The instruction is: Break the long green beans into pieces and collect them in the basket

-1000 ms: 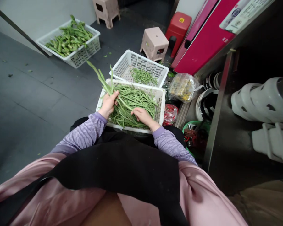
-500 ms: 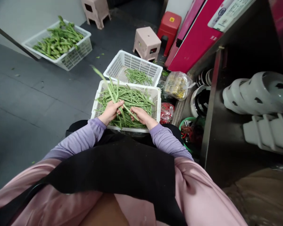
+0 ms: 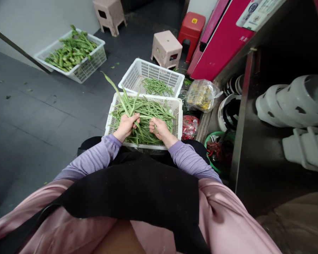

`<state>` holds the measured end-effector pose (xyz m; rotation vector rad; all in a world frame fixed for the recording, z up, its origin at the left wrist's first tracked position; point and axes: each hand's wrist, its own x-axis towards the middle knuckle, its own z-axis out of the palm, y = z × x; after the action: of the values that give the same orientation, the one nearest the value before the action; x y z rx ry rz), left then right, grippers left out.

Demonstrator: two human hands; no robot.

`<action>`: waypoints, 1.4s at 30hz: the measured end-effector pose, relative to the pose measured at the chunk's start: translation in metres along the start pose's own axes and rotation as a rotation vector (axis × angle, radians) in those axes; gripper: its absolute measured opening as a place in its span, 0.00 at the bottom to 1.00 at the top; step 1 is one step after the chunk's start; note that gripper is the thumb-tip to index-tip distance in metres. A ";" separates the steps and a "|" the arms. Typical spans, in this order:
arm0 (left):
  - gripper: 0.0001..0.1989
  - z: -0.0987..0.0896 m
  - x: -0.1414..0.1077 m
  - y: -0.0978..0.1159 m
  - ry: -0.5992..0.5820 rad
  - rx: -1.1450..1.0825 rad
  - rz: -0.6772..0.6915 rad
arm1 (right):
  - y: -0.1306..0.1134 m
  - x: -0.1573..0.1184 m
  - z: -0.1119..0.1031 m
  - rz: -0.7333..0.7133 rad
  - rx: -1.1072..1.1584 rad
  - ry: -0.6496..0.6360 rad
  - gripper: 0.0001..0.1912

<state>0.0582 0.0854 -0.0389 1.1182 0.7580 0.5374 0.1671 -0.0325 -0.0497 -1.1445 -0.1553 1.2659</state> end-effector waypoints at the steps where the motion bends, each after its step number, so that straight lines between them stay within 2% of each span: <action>1: 0.16 0.002 -0.003 0.000 -0.009 0.033 0.016 | -0.001 0.001 0.001 -0.003 0.034 0.039 0.22; 4: 0.16 0.006 -0.010 -0.003 -0.015 0.075 0.024 | -0.012 0.007 -0.006 -0.035 0.122 0.129 0.22; 8: 0.16 0.006 -0.012 -0.005 -0.072 0.059 -0.028 | -0.031 0.016 -0.020 -0.177 0.136 0.317 0.19; 10: 0.16 0.007 -0.011 -0.005 -0.124 0.077 -0.088 | -0.030 0.016 -0.021 -0.104 0.021 0.343 0.17; 11: 0.16 0.008 -0.011 -0.006 -0.140 0.097 -0.113 | -0.026 0.015 -0.019 -0.013 -0.041 0.298 0.17; 13: 0.16 0.009 -0.010 -0.007 -0.128 0.145 -0.120 | -0.015 0.012 -0.012 0.184 -0.120 0.106 0.19; 14: 0.16 0.010 -0.009 -0.007 -0.111 0.166 -0.107 | -0.009 0.009 -0.009 0.242 -0.132 0.005 0.20; 16: 0.16 0.009 -0.008 -0.010 -0.089 0.184 -0.086 | -0.003 0.005 -0.004 0.257 -0.137 -0.127 0.22; 19: 0.15 0.004 -0.006 -0.012 -0.144 0.123 -0.109 | -0.006 0.002 -0.004 0.220 -0.151 -0.170 0.23; 22: 0.15 0.002 -0.006 -0.012 -0.233 0.066 -0.115 | -0.012 0.003 -0.006 0.257 -0.151 -0.201 0.24; 24: 0.12 0.004 -0.006 -0.012 -0.205 0.110 -0.077 | -0.010 0.005 -0.006 0.255 -0.147 -0.203 0.24; 27: 0.09 0.009 -0.006 -0.016 -0.005 0.287 0.035 | 0.003 0.007 0.000 0.124 -0.226 -0.081 0.24; 30: 0.09 0.011 -0.004 -0.023 0.160 0.456 0.106 | 0.023 0.001 0.011 -0.164 -0.520 0.160 0.21; 31: 0.09 0.011 -0.003 -0.026 0.194 0.482 0.105 | 0.029 -0.003 0.015 -0.260 -0.639 0.188 0.20; 32: 0.10 0.011 -0.001 -0.027 0.227 0.490 0.090 | 0.035 -0.007 0.020 -0.341 -0.747 0.169 0.19; 34: 0.11 0.008 0.003 -0.029 0.269 0.445 0.015 | 0.043 -0.013 0.029 -0.443 -0.890 0.052 0.17; 36: 0.13 0.006 0.005 -0.027 0.209 0.334 -0.074 | 0.041 -0.013 0.030 -0.455 -0.885 0.012 0.16; 38: 0.16 0.003 0.004 -0.024 0.044 0.228 -0.121 | 0.025 -0.004 0.020 -0.407 -0.710 0.146 0.17; 40: 0.19 0.000 0.001 -0.019 -0.112 0.183 -0.134 | -0.002 0.009 -0.002 -0.349 -0.425 0.309 0.19; 42: 0.23 -0.002 -0.001 -0.014 -0.211 0.180 -0.140 | -0.032 0.018 -0.026 -0.297 -0.190 0.370 0.24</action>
<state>0.0565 0.0806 -0.0523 1.2558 0.7035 0.2316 0.2117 -0.0292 -0.0471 -1.4405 -0.1640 0.7746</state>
